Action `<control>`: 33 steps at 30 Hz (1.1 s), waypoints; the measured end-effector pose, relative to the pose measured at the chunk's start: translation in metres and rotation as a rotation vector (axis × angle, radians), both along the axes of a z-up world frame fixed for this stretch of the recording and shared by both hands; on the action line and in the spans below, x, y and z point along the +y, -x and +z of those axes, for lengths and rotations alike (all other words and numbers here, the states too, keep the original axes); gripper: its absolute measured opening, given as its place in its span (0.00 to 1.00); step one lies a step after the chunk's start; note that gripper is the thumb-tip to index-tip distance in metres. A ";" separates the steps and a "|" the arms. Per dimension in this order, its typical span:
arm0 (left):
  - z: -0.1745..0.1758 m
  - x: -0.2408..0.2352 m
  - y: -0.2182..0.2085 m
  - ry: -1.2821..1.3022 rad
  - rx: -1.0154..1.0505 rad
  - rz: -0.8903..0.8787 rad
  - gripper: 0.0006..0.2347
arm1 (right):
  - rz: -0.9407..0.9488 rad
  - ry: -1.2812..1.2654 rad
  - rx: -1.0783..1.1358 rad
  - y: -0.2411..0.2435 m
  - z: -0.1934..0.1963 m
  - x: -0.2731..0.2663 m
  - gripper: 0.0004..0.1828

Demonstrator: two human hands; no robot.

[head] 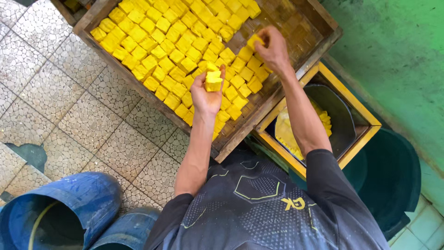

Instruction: The person transfers yellow cubed food items from a woven tray into a metal bowl using both hands. The person repeatedly scoops handfuls of cubes and places them into the bowl, continuing until the tray is mostly empty.

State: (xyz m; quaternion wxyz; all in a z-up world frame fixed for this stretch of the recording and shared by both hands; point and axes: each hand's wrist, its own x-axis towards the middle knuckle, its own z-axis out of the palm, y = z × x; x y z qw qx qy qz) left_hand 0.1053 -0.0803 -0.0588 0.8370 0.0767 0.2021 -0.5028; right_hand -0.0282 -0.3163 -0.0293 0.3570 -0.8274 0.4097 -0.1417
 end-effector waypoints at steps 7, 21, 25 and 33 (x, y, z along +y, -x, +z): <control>0.018 0.016 0.001 0.162 -0.012 -0.014 0.18 | 0.313 0.514 0.128 0.002 0.009 0.027 0.25; 0.022 0.025 -0.011 0.027 -0.124 0.057 0.24 | 0.309 0.347 -0.210 -0.001 0.074 0.153 0.33; 0.034 0.033 0.009 0.048 -0.241 -0.079 0.33 | 0.338 0.286 0.006 0.023 0.082 0.201 0.32; 0.058 -0.011 0.111 0.217 -0.983 -0.562 0.29 | -0.175 -0.159 -0.434 0.108 0.052 0.209 0.44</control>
